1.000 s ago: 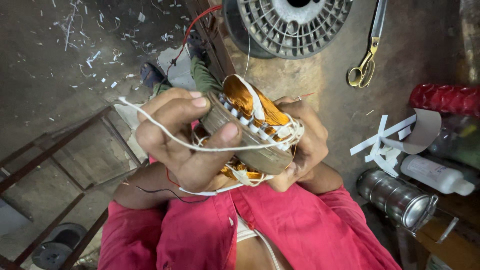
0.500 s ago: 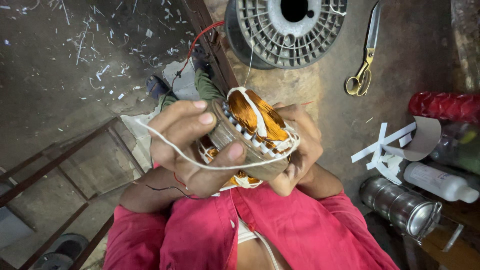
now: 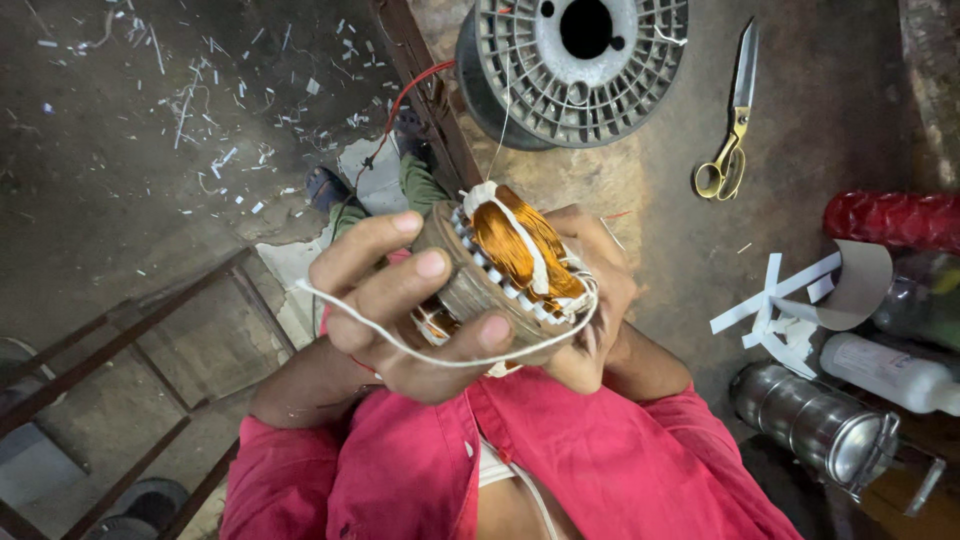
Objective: The person repairs an electric motor stator by hand, using a wooden stick to push copper wires into slots and a knife to trim excess wire. They also use scissors to cut a red wire and manipulate white plastic spacers.
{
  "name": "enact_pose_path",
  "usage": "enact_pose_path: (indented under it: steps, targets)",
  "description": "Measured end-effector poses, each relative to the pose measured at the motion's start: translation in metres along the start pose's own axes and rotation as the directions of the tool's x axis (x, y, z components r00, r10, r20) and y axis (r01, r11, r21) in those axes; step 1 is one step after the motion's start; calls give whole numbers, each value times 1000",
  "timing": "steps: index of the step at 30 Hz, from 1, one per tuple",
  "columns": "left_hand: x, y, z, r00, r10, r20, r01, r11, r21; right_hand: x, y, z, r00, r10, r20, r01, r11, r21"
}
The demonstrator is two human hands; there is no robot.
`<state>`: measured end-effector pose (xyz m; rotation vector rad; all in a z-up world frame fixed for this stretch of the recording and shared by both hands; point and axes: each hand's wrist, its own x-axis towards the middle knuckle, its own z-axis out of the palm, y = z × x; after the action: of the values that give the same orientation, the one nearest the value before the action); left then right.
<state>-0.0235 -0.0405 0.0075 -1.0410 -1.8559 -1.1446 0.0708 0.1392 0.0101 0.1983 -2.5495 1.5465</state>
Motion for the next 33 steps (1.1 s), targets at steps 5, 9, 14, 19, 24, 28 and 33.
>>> enact_pose_path:
  steps: [5, 9, 14, 19, 24, 28, 33]
  targets:
    - [19, 2, -8, 996, 27, 87, -25, 999, -23, -1, 13, 0, 1000, -3, 12, 1, 974, 225]
    - [-24, -3, -21, 971, 121, 207, -120, 993, -13, 0, 23, 6, 999, -27, -33, 37, 945, 326]
    - [-38, -5, -39, 931, 106, 348, -98, 994, -39, -4, 24, 8, 998, -55, -23, 60, 930, 364]
    - [-30, -10, -35, 942, 161, 295, -139, 986, -95, -4, 20, 2, 999, -33, 25, 23, 954, 299]
    - [-39, -8, -37, 936, 147, 320, -120, 988, -101, 1, 15, 0, 996, -83, 16, 76, 965, 252]
    - [-38, -7, -32, 950, 183, 253, -160, 981, -109, 1, 8, 1, 999, -46, 3, 45, 972, 229]
    - [-30, -1, -28, 953, 169, 253, -140, 982, -129, 2, 6, 5, 999, -13, -35, 21, 967, 252]
